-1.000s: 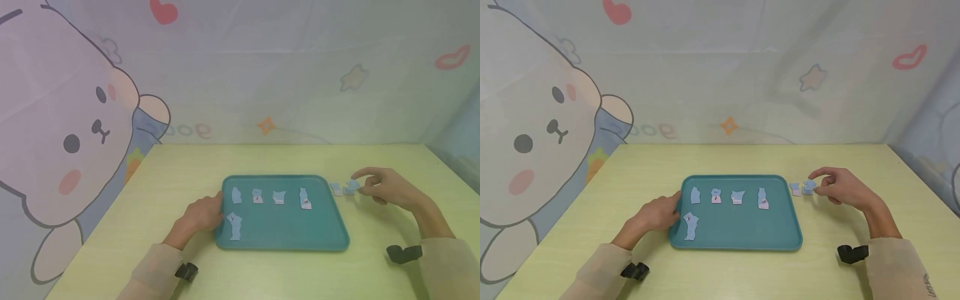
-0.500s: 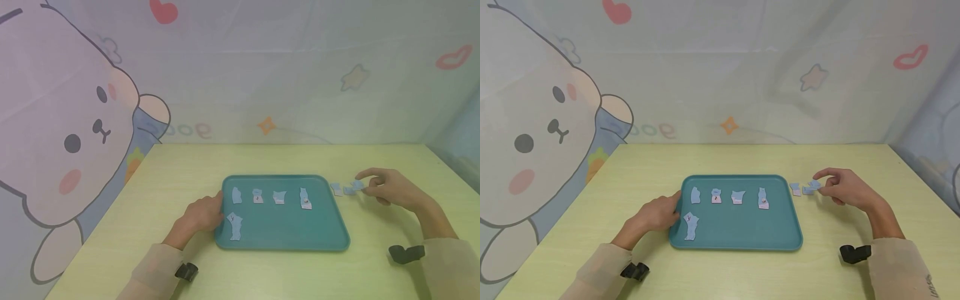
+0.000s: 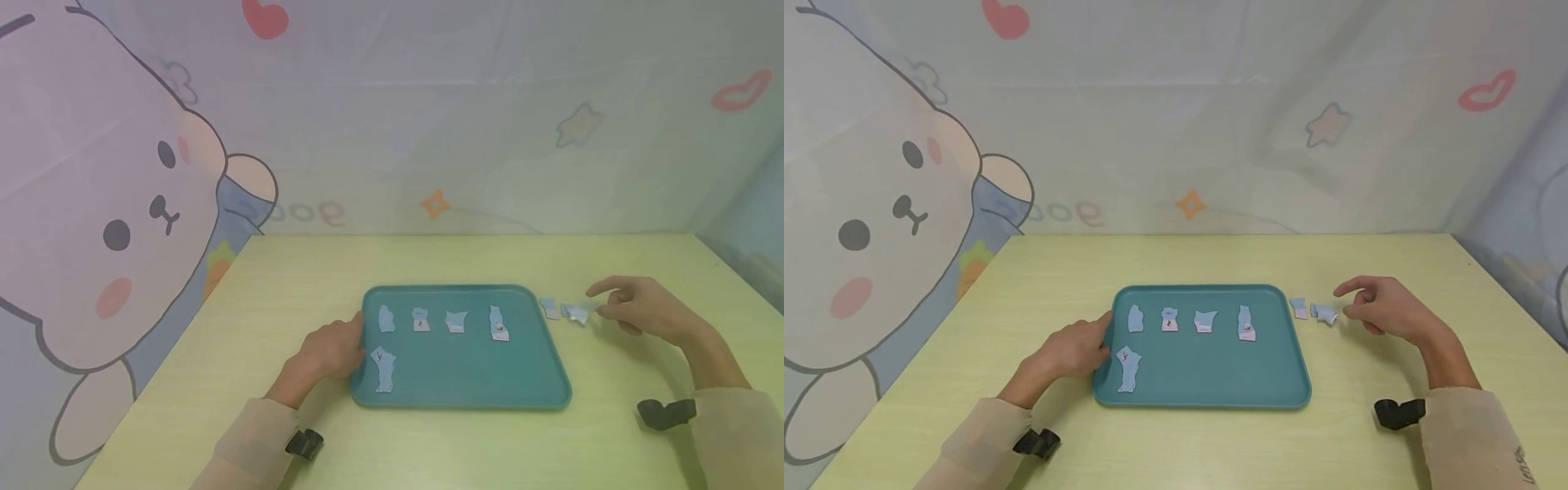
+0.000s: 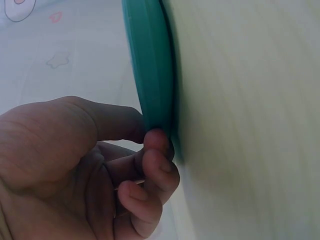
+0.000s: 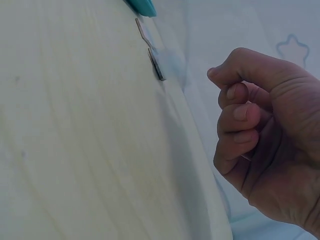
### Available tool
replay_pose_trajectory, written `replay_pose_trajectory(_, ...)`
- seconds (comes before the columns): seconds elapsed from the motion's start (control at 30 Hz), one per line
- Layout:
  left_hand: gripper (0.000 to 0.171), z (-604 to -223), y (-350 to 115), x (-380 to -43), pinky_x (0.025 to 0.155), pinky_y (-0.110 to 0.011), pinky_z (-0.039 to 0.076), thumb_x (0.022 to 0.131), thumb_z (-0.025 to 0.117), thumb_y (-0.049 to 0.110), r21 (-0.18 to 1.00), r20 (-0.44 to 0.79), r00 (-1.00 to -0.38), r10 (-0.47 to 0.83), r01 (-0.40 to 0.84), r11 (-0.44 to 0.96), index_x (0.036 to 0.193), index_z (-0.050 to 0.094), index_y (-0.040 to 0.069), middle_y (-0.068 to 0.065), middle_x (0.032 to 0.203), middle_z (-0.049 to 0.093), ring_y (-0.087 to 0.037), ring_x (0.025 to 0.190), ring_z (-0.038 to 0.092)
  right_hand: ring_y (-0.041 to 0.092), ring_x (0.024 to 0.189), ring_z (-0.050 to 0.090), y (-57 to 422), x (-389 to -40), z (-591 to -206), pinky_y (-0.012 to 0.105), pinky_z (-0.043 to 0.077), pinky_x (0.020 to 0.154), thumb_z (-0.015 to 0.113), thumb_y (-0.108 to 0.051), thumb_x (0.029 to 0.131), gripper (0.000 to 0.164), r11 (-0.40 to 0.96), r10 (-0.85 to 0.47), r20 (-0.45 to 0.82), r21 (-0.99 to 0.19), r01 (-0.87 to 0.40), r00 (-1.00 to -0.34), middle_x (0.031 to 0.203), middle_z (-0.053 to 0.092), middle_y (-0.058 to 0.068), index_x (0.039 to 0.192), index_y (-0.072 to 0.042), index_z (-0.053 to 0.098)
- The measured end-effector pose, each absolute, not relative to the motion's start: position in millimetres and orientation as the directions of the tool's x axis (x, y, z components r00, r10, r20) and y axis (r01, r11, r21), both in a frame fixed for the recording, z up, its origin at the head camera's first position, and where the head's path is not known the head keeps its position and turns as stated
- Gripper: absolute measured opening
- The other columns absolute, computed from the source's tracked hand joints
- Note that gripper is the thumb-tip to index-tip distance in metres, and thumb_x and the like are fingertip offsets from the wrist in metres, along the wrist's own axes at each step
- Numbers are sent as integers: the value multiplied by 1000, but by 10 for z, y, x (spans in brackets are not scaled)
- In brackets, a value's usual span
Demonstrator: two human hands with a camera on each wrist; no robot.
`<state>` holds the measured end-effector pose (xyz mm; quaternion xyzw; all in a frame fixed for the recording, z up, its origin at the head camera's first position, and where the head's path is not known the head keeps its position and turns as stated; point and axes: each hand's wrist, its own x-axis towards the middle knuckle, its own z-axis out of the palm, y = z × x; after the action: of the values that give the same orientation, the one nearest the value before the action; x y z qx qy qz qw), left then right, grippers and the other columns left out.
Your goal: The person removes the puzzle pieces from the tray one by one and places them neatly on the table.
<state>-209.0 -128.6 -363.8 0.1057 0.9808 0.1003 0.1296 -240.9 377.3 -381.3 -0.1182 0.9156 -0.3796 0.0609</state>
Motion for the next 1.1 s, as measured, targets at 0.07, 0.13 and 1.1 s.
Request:
replay_pose_trajectory(0.07,66,-3636,-1287,-2088,64,-36,44,104,58,13,224,-232,-944,235,183,957,162,32,-5,-18,117,68,-23,83,60,9,51,40,3775,-2406,-3817,31,42,59,63,-10,101,37,689,-257,-20,-705,-169,-966,65,45,-3,136,2,61)
replay_pose_trajectory(0.13,66,-3634,-1287,-2089,64,-36,44,104,58,13,225,-231,-944,237,185,957,162,32,-5,-18,116,68,-24,83,60,9,51,40,3778,-2404,-3821,30,42,60,63,-11,101,38,697,-254,-19,-696,-170,-967,64,44,-4,136,2,61)
replay_pose_trajectory(1.1,66,-3639,-1284,-2090,62,-35,43,103,59,13,223,-225,-946,234,184,957,162,33,-5,-17,113,69,-23,81,59,6,53,42,3633,-2467,-3919,27,42,56,80,-24,92,40,769,-270,-83,-617,-163,-959,62,47,-6,120,3,71)
